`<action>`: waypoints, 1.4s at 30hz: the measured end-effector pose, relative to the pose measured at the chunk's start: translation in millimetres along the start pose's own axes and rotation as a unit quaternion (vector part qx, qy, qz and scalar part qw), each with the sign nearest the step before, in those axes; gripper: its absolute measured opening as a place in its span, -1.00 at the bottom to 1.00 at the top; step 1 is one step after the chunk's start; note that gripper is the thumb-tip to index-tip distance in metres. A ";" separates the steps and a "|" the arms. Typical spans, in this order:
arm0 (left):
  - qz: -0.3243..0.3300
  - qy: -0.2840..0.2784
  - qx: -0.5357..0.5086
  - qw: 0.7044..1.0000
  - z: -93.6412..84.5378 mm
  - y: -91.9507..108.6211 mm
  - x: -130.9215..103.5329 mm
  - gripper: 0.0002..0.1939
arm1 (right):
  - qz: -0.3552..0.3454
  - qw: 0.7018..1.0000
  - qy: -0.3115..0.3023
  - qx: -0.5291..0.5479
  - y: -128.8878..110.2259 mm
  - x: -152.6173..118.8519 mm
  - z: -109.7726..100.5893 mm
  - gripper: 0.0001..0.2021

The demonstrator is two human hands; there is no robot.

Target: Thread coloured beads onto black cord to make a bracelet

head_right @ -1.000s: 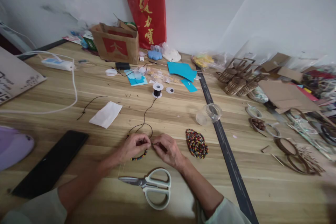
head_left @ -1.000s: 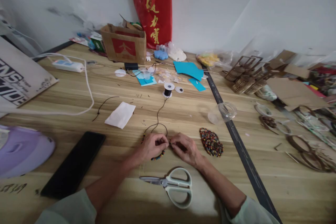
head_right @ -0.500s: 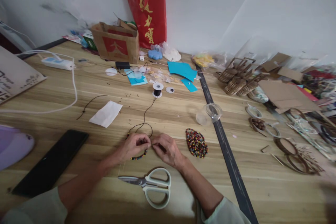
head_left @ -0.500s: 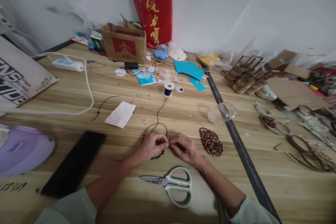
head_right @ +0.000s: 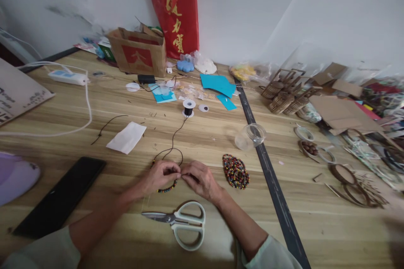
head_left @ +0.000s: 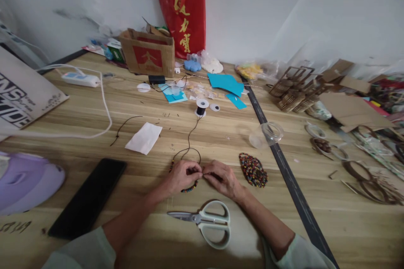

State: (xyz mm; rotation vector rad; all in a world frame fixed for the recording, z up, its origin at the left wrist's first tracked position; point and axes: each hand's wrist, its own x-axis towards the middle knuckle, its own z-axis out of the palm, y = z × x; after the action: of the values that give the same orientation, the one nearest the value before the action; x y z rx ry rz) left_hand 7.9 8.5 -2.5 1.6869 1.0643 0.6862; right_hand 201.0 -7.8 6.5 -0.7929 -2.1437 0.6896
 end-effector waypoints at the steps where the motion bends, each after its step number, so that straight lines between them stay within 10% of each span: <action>1: 0.000 -0.001 0.000 1.000 0.0 -0.2 0.1 -0.88 | -0.001 1.000 0.000 0.001 -0.1 0.1 -0.2 -0.87; 42: -0.020 -0.035 -0.080 0.996 -3.5 5.8 -1.1 -0.81 | -0.032 0.998 0.010 -0.045 4.5 -7.1 0.4 -0.91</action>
State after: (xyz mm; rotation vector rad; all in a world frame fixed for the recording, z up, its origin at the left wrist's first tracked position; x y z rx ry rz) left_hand 6.4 8.3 4.2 1.5366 0.9650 0.6634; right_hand 206.0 -10.0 0.1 -0.7724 -2.1847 0.5527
